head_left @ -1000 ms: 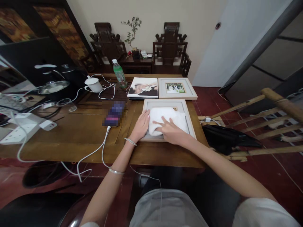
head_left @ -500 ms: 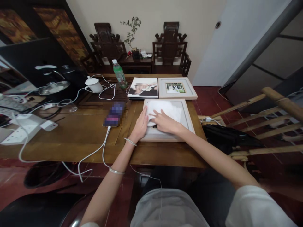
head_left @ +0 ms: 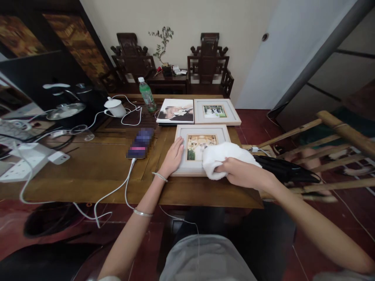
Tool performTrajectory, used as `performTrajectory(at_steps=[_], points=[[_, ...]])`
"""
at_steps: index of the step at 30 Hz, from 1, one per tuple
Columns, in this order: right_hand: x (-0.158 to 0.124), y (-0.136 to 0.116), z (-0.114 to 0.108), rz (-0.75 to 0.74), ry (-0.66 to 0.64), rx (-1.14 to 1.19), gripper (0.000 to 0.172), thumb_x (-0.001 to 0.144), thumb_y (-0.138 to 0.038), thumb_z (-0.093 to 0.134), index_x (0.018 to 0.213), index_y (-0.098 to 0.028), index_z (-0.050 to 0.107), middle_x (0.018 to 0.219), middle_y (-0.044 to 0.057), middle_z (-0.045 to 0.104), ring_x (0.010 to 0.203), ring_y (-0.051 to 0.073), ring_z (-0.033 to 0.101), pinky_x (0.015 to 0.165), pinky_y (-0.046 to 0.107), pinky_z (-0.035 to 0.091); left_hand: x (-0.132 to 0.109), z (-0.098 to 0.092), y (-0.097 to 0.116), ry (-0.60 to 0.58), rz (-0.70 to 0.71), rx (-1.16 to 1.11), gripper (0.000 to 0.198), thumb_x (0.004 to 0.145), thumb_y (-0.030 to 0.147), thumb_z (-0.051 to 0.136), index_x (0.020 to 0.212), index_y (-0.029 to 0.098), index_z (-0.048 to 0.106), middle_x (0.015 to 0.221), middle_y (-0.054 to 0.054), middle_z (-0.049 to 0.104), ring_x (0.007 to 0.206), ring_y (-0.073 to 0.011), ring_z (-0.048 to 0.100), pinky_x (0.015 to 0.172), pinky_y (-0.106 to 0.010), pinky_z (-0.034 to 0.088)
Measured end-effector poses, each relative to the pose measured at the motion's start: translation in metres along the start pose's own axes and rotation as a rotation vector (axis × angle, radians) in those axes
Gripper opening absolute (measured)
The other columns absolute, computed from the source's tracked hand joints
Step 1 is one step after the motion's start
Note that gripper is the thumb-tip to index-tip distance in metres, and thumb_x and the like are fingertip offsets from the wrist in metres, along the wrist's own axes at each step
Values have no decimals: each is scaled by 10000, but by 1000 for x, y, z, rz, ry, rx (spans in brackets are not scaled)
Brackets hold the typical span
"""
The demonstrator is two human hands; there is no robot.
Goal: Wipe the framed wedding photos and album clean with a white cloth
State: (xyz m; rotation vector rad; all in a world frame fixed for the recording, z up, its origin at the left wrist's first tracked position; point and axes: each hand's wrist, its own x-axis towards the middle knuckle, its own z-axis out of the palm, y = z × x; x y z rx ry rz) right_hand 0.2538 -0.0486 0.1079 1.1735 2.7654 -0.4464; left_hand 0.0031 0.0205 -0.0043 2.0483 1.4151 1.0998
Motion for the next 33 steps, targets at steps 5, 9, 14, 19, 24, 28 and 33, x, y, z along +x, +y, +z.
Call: performTrajectory(at_steps=[5, 9, 14, 19, 24, 28, 33], points=[[14, -11, 13, -58, 87, 20, 491, 662, 44, 405, 998, -169, 693, 919, 87, 703, 928, 214, 631, 852, 302, 420, 0, 0, -1, 6, 3, 4, 513, 961, 441, 257, 1292, 137, 506, 1424, -127, 442, 1348, -202, 368, 1149, -408, 235], [42, -32, 32, -143, 183, -24, 453, 714, 23, 396, 1038, -124, 676, 1066, 143, 673, 1150, 228, 539, 1029, 380, 325, -1, 0, -3, 2, 10, 6, 515, 960, 460, 257, 1281, 151, 515, 1419, -128, 447, 1348, -212, 369, 1144, -431, 243], [43, -39, 44, -122, 236, -77, 439, 745, 13, 389, 1081, -86, 653, 1261, 194, 570, 1242, 255, 460, 1077, 450, 277, -1, -2, -3, -2, 14, 19, 527, 957, 470, 255, 1282, 141, 509, 1421, -138, 442, 1351, -215, 364, 1143, -433, 242], [-3, -19, 37, 41, 192, -75, 493, 700, 28, 370, 1097, -79, 643, 1278, 206, 559, 1298, 264, 407, 1097, 496, 248, -2, -1, -2, -7, 43, 44, 514, 961, 445, 272, 1286, 122, 505, 1422, -153, 435, 1355, -224, 355, 1142, -433, 246], [-42, 5, 32, 200, 199, -27, 575, 654, 55, 338, 1102, -124, 651, 1304, 177, 552, 1317, 236, 390, 1109, 518, 224, -2, 1, -5, -14, 85, 66, 477, 962, 420, 290, 1279, 141, 511, 1416, -139, 445, 1355, -231, 355, 1139, -446, 253], [-36, 27, 36, 226, 266, -43, 577, 649, 43, 350, 1112, -137, 644, 1357, 156, 507, 1328, 236, 371, 1105, 517, 236, -1, 2, -9, -37, 118, 114, 453, 953, 397, 336, 1270, 126, 513, 1416, -150, 442, 1362, -246, 339, 1135, -459, 257], [11, 63, 27, 250, 269, -153, 526, 676, 14, 382, 1125, -92, 635, 1331, 212, 515, 1335, 251, 358, 1097, 511, 225, 0, 4, -13, -53, 128, 167, 447, 936, 361, 391, 1258, 76, 513, 1403, -187, 445, 1365, -262, 331, 1133, -452, 262]])
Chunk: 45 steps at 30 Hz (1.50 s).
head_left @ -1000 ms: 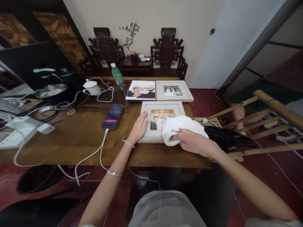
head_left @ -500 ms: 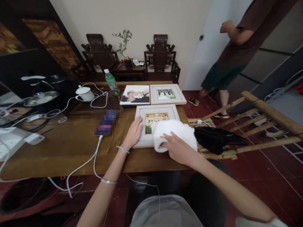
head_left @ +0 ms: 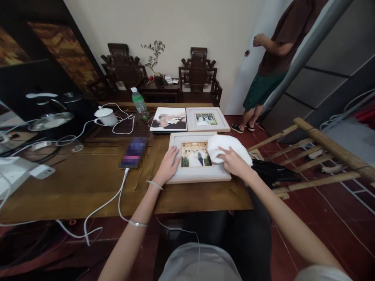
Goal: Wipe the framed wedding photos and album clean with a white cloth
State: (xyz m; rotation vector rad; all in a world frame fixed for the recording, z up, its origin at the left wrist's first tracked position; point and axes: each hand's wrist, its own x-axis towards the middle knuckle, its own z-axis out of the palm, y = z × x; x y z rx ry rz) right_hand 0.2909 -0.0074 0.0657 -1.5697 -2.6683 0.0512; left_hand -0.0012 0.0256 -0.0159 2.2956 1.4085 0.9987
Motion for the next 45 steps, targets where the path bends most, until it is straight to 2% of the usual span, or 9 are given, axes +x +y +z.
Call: performTrajectory(at_steps=[4, 7, 12, 18, 30, 34, 39, 42, 45], points=[[40, 9, 2, 50, 18, -49, 539, 699, 12, 377, 1178, -85, 604, 1334, 212, 512, 1344, 252, 340, 1086, 526, 214, 0, 1, 1, 4, -3, 7, 423, 932, 342, 406, 1250, 87, 517, 1402, -178, 451, 1365, -261, 330, 1129, -460, 271], [43, 5, 5, 43, 37, -68, 539, 698, 17, 379, 1182, -72, 598, 1352, 216, 493, 1347, 261, 331, 1093, 526, 198, 0, 1, 1, 14, -4, 11, 406, 930, 322, 411, 1240, 84, 522, 1390, -177, 465, 1362, -262, 336, 1127, -459, 276], [-2, -22, 7, -24, 12, -87, 494, 677, 28, 384, 1090, -62, 641, 1356, 216, 487, 1353, 301, 310, 1097, 550, 186, 2, 4, -1, 33, 6, 14, 377, 922, 288, 418, 1224, 92, 528, 1380, -178, 475, 1354, -266, 349, 1118, -474, 292], [-59, -51, -2, -37, -63, 39, 548, 656, 45, 349, 1099, -101, 636, 1350, 183, 504, 1352, 257, 326, 1111, 520, 220, 3, 4, -2, 28, 6, 36, 377, 914, 284, 418, 1215, 89, 532, 1374, -180, 479, 1352, -271, 351, 1119, -475, 291], [-63, -53, 9, -31, 68, 54, 541, 643, 49, 342, 1064, -108, 644, 1317, 193, 531, 1332, 258, 360, 1110, 536, 225, 5, -1, -7, -74, 100, 161, 423, 925, 271, 353, 1268, 62, 486, 1397, -187, 442, 1376, -288, 291, 1129, -488, 268], [-44, -35, 14, -32, 67, 18, 525, 649, 31, 357, 1068, -105, 643, 1321, 203, 523, 1334, 259, 358, 1112, 522, 220, 7, -8, -6, -110, 144, 185, 401, 927, 229, 335, 1265, 69, 481, 1382, -184, 446, 1359, -284, 307, 1124, -496, 278], [8, -7, 6, -10, 103, -23, 561, 657, 34, 365, 1147, -96, 606, 1368, 179, 486, 1350, 262, 326, 1100, 495, 262, 18, -14, -8, -127, 168, 182, 333, 884, 131, 355, 1157, 86, 541, 1266, -170, 499, 1280, -282, 374, 1091, -498, 331], [50, -13, -4, -38, 211, -81, 541, 682, 29, 379, 1161, -101, 595, 1440, 162, 400, 1367, 272, 288, 1102, 498, 249, 24, -13, -11, -135, 146, 143, 374, 809, 33, 364, 1126, 101, 551, 1210, -159, 506, 1238, -271, 407, 1074, -493, 352], [94, -39, -6, -210, 224, -123, 502, 712, 28, 397, 1159, -94, 591, 1476, 156, 345, 1382, 290, 241, 1109, 525, 192, 26, -11, -11, -126, 149, 92, 504, 717, -43, 359, 1165, 109, 533, 1253, -159, 481, 1268, -263, 386, 1090, -487, 329]])
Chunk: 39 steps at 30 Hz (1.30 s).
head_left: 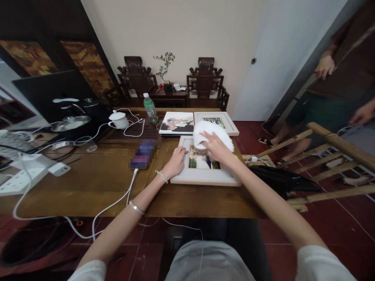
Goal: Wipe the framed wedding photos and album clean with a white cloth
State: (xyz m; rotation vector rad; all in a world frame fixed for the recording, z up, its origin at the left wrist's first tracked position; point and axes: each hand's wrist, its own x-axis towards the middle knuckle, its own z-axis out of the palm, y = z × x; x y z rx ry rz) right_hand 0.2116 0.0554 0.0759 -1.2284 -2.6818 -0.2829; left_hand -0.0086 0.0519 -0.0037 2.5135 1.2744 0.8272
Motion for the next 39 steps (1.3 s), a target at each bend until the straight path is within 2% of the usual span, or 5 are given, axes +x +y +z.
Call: performTrajectory(at_steps=[7, 19, 29, 33, 39], points=[[56, -23, 31, -57, -162, -4, 400, 809, -49, 435, 1181, -104, 572, 1263, 192, 550, 1175, 268, 501, 1049, 504, 240, -3, 6, -1, 39, 2, -78, 589, 714, -55, 340, 1235, 163, 507, 1316, -116, 497, 1313, -232, 382, 1105, -477, 320], [-26, 50, -3, 184, -293, -152, 482, 665, 47, 382, 1009, -102, 685, 978, 153, 686, 943, 265, 621, 1027, 581, 206, -8, 9, 3, 5, -108, -73, 582, 727, -49, 352, 1272, 115, 471, 1407, -167, 419, 1393, -263, 265, 1107, -540, 285], [-123, -32, -47, 80, -289, 150, 574, 632, 36, 388, 1056, -217, 681, 1236, 87, 607, 1153, 256, 544, 1066, 404, 291, -10, 9, 9, 11, -125, -76, 592, 746, -36, 346, 1306, 127, 448, 1455, -159, 370, 1406, -260, 234, 1114, -544, 263], [-126, -38, -48, 106, -324, 188, 564, 634, 27, 371, 1039, -215, 679, 1115, 85, 651, 1057, 251, 591, 975, 368, 383, -9, 9, 5, 31, -100, -90, 607, 757, -24, 355, 1338, 135, 425, 1450, -149, 382, 1401, -253, 250, 1128, -530, 248], [-81, 4, -17, 152, -236, 47, 549, 670, 3, 374, 1124, -154, 641, 1193, 135, 595, 1053, 281, 560, 926, 392, 394, -10, 9, 2, 0, -105, -93, 621, 758, -30, 337, 1359, 115, 401, 1464, -170, 351, 1409, -272, 220, 1110, -568, 249]])
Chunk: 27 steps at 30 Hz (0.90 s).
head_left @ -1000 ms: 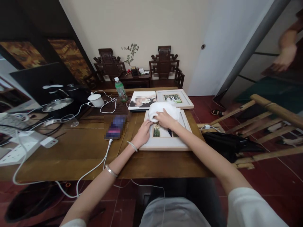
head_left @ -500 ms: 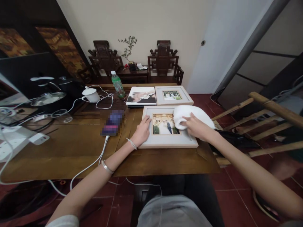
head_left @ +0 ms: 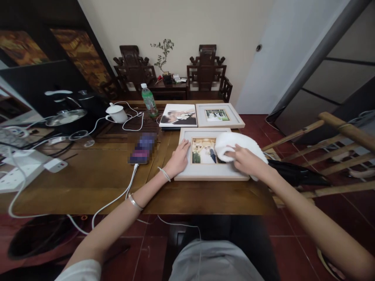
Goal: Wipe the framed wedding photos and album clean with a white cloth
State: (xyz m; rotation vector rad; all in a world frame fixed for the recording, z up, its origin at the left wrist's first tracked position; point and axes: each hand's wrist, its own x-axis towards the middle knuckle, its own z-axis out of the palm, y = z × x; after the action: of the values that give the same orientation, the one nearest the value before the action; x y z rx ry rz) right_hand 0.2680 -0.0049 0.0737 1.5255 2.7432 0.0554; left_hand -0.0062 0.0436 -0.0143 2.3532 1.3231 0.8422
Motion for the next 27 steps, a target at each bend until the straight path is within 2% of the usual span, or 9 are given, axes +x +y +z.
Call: performTrajectory(at_steps=[5, 8, 11, 14, 18, 21, 24, 27], points=[[60, 29, 10, 42, 100, -159, 482, 723, -12, 377, 1138, -88, 612, 1177, 200, 579, 1080, 310, 526, 959, 456, 340, 0, 2, -3, 12, -3, -6, 628, 754, -32, 346, 1355, 137, 411, 1461, -162, 358, 1406, -272, 230, 1109, -571, 242], [72, 29, 19, 23, 105, -195, 478, 729, 3, 373, 1141, -69, 604, 1204, 216, 572, 1137, 317, 498, 981, 476, 316, 0, 2, -4, 21, -9, -7, 626, 754, -28, 347, 1354, 136, 415, 1452, -157, 373, 1403, -268, 240, 1119, -555, 243], [57, 18, 27, -42, 103, -202, 486, 716, 14, 386, 1138, -71, 612, 1343, 208, 489, 1235, 336, 430, 1033, 516, 257, 0, 1, -2, 27, -18, 9, 613, 762, -22, 340, 1352, 129, 414, 1441, -157, 387, 1402, -266, 243, 1120, -553, 249], [21, -1, 26, -83, 55, -165, 497, 705, 7, 412, 1143, -96, 625, 1377, 183, 471, 1288, 343, 384, 1056, 537, 242, 0, 0, 0, 13, -21, 36, 591, 767, -23, 332, 1340, 95, 419, 1438, -174, 384, 1403, -270, 238, 1122, -547, 250], [-32, -33, 8, -129, -15, 18, 540, 677, 29, 396, 1127, -132, 647, 1365, 167, 493, 1294, 305, 402, 1073, 520, 282, 0, 1, 0, 21, -24, 32, 585, 768, -27, 328, 1332, 99, 425, 1438, -174, 380, 1401, -269, 242, 1116, -550, 257], [-57, -58, -5, -156, -34, 124, 559, 679, 23, 386, 1123, -190, 650, 1373, 118, 497, 1288, 258, 423, 1102, 468, 289, 0, 1, -1, 28, -19, 20, 580, 770, -29, 327, 1322, 114, 438, 1434, -170, 387, 1398, -269, 250, 1111, -558, 260], [-60, -75, -9, -206, -40, 172, 530, 685, 3, 405, 1100, -210, 657, 1402, 86, 470, 1315, 262, 386, 1109, 470, 288, 0, 0, -1, 21, -19, 23, 567, 771, -31, 322, 1297, 121, 465, 1426, -164, 399, 1399, -267, 250, 1108, -559, 263], [-40, -71, -1, -193, -15, 200, 563, 679, 19, 393, 1147, -180, 635, 1373, 115, 498, 1295, 262, 414, 1096, 468, 304, -1, -2, 0, 7, -19, 30, 564, 767, -33, 321, 1288, 116, 475, 1426, -168, 397, 1400, -267, 247, 1109, -550, 264]])
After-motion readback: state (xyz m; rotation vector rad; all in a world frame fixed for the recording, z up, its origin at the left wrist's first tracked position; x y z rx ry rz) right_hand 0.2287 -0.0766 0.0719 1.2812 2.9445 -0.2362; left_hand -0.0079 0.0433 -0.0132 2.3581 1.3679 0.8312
